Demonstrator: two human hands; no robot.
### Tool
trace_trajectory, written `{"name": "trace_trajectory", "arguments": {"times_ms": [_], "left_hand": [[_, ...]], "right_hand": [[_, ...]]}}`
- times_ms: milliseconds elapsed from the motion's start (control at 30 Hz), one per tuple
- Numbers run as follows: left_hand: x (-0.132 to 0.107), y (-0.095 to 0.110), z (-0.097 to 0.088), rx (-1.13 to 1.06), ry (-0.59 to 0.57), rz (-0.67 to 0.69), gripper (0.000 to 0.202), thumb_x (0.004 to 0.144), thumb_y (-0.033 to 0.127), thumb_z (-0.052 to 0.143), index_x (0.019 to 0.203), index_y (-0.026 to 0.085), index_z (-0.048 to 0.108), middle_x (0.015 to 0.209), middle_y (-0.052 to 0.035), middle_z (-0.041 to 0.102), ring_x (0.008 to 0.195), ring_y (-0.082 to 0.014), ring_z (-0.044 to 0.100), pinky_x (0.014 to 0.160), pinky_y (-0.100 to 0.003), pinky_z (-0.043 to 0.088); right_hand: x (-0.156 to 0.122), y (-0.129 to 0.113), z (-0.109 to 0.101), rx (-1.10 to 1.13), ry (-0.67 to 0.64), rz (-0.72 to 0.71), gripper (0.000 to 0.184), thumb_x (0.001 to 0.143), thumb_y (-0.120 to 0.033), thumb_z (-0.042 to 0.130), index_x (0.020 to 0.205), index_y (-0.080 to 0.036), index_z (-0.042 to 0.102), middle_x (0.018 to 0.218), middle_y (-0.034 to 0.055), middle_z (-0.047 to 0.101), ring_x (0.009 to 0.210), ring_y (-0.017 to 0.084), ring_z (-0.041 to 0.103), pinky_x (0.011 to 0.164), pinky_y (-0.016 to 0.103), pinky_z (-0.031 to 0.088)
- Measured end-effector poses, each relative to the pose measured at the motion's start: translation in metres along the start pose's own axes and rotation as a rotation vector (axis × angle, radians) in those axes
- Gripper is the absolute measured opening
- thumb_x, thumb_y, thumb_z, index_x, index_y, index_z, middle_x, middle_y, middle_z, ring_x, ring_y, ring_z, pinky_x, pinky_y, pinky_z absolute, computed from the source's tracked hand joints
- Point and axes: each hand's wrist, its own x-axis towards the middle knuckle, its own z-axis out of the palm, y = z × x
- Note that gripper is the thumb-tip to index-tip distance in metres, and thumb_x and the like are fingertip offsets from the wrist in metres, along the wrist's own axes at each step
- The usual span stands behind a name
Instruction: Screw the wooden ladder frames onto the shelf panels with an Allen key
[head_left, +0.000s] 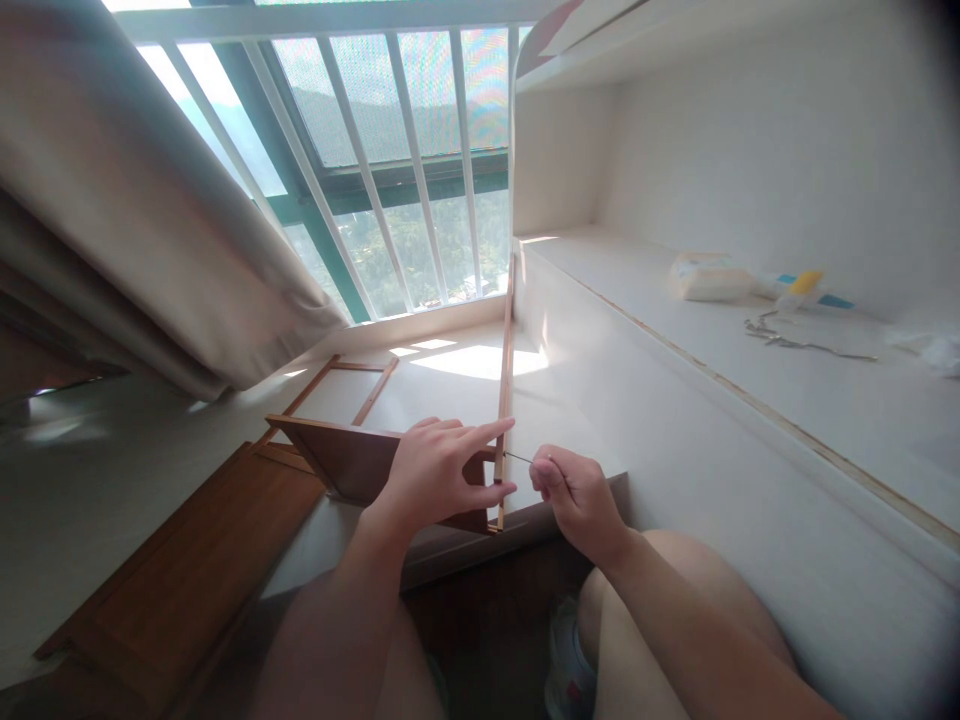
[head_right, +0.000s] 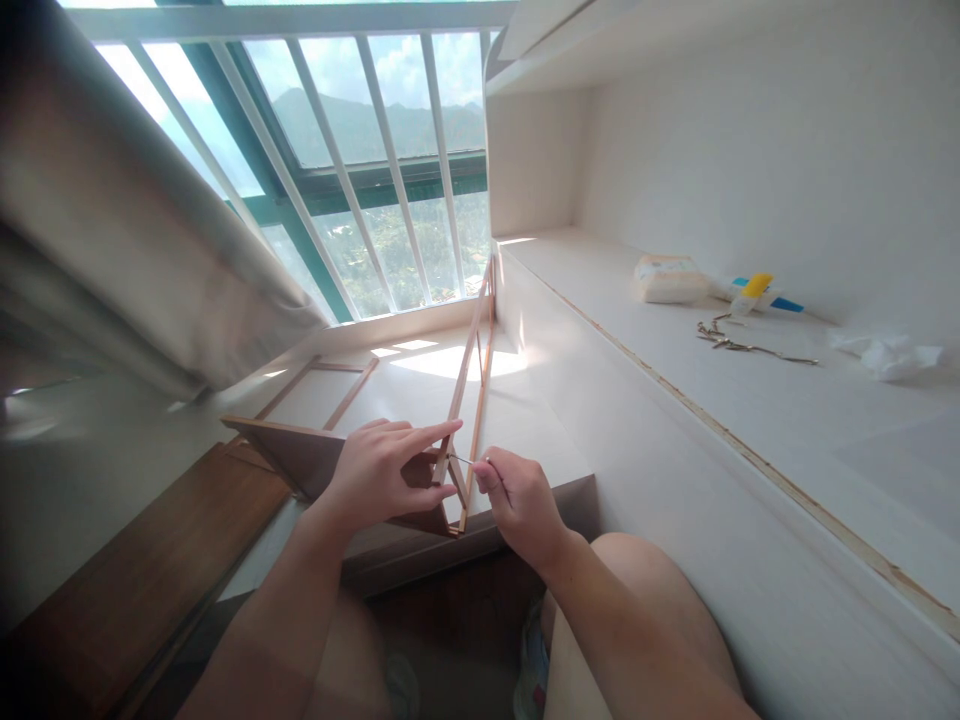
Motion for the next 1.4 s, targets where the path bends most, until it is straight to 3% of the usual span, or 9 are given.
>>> {"name": "trace_trajectory", "arguments": {"times_ms": [233,833,1033,1233,1400], "left_hand": [[-0.001,0.000,0.000,-0.002,0.000,0.007,0.064,0.078,0.060,0.063,0.135,0.031,0.054,0.085,0.0010,0.072,0.078,-0.0180,0.064,0.074,-0.032,0.039],[0.000,0.004,-0.005,-0.016,-0.038,-0.002,0.060,0.080,0.055,0.063,0.134,0.030,0.054,0.087,0.0008,0.072,0.080,-0.0190,0.063,0.077,-0.033,0.038],[0.005,0.018,-0.020,-0.039,-0.088,-0.013,0.037,0.083,0.045,0.061,0.115,0.027,0.060,0.086,0.0004,0.070,0.084,-0.0212,0.062,0.083,-0.036,0.036],[0.015,0.024,-0.026,-0.033,-0.122,-0.086,0.009,0.087,0.029,0.051,0.090,0.026,0.058,0.077,0.0021,0.066,0.069,-0.0173,0.058,0.065,-0.030,0.035],[0.020,0.021,-0.020,-0.007,-0.219,-0.089,0.014,0.085,0.026,0.049,0.072,0.025,0.054,0.066,0.0033,0.061,0.058,-0.0164,0.053,0.054,-0.028,0.028]], "right_hand": [[0.003,0.001,-0.005,0.003,0.041,-0.003,0.037,0.101,-0.031,0.040,0.067,-0.019,0.047,0.061,-0.0011,0.046,0.056,0.013,0.044,0.059,0.028,0.034],[0.004,0.001,-0.007,0.066,-0.026,0.045,0.043,0.102,-0.039,0.037,0.065,-0.020,0.046,0.059,-0.0006,0.046,0.055,0.013,0.045,0.057,0.028,0.036],[0.004,0.000,-0.004,0.088,-0.013,0.058,0.045,0.101,-0.042,0.037,0.063,-0.020,0.047,0.059,-0.0006,0.046,0.055,0.013,0.045,0.057,0.029,0.036],[0.005,0.002,0.002,0.117,-0.036,0.080,0.045,0.101,-0.042,0.037,0.064,-0.020,0.047,0.058,-0.0007,0.046,0.055,0.013,0.045,0.057,0.029,0.035],[0.005,0.005,0.005,0.132,-0.004,0.091,0.045,0.101,-0.044,0.036,0.064,-0.020,0.046,0.059,-0.0003,0.046,0.054,0.014,0.045,0.057,0.029,0.036]]}}
